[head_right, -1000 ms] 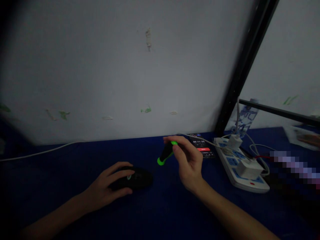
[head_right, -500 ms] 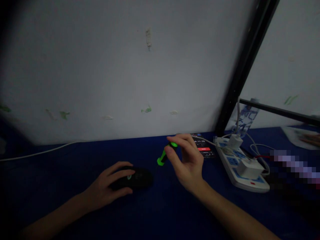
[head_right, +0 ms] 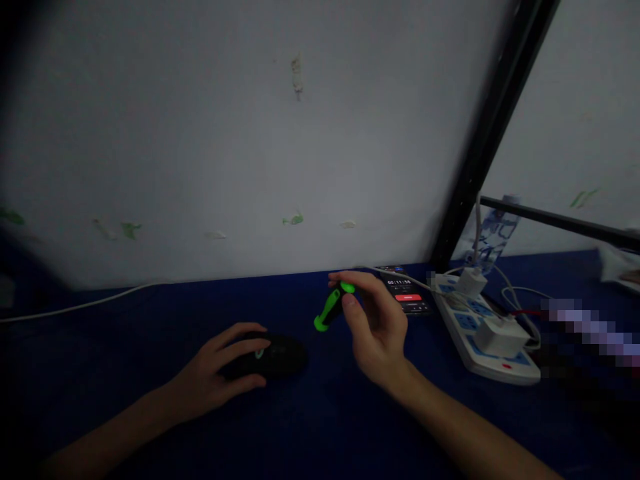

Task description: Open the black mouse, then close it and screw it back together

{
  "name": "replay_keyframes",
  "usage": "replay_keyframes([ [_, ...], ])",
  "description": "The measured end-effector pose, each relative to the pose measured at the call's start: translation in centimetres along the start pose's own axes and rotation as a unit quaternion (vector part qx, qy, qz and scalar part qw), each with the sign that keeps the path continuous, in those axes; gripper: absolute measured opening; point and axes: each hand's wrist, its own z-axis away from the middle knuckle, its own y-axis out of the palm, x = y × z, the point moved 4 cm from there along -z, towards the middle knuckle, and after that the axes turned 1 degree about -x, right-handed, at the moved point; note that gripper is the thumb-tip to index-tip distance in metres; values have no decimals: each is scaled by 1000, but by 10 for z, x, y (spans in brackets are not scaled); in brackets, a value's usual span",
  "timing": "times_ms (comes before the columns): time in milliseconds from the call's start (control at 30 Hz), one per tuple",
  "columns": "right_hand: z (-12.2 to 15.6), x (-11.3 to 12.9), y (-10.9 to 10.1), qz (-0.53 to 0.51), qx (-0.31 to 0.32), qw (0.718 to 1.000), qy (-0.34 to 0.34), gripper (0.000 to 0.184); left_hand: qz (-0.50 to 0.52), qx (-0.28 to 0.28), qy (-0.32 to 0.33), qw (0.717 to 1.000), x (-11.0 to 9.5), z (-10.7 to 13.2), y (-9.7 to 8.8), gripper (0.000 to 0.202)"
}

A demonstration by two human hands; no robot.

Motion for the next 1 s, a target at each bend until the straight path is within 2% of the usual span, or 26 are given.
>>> replay_keyframes([
  [67, -1, 2, 0, 18, 9, 1000, -21, 27, -2, -5, 2, 1000, 0, -1, 0, 40],
  [167, -2, 5, -2, 50, -9, 997, -51, 22, 0, -10, 7, 1000, 1, -1, 1, 40],
  [300, -2, 4, -2, 31, 8, 999, -24, 34, -2, -9, 15, 1000, 2, 1, 2, 41],
  [367, -2, 3, -1, 29, 21, 999, -31, 33, -8, -5, 13, 1000, 2, 1, 2, 41],
  [467, -2, 3, -3, 56, 7, 997, -56, 27, -14, 0, 10, 1000, 1, 1, 2, 41],
  [633, -1, -4, -3, 32, 8, 999, -11, 35, -12, 0, 16, 1000, -1, 0, 1, 40],
  [800, 0, -4, -4, 44, 10, 998, -34, 29, -17, -2, 16, 1000, 1, 1, 2, 41],
  [900, 0, -3, -5, 35, 3, 999, -27, 39, -12, -1, 16, 1000, 1, 1, 2, 41],
  [1000, 1, -3, -3, 7, 31, 999, -15, 39, -11, 3, 8, 1000, 1, 1, 2, 42],
])
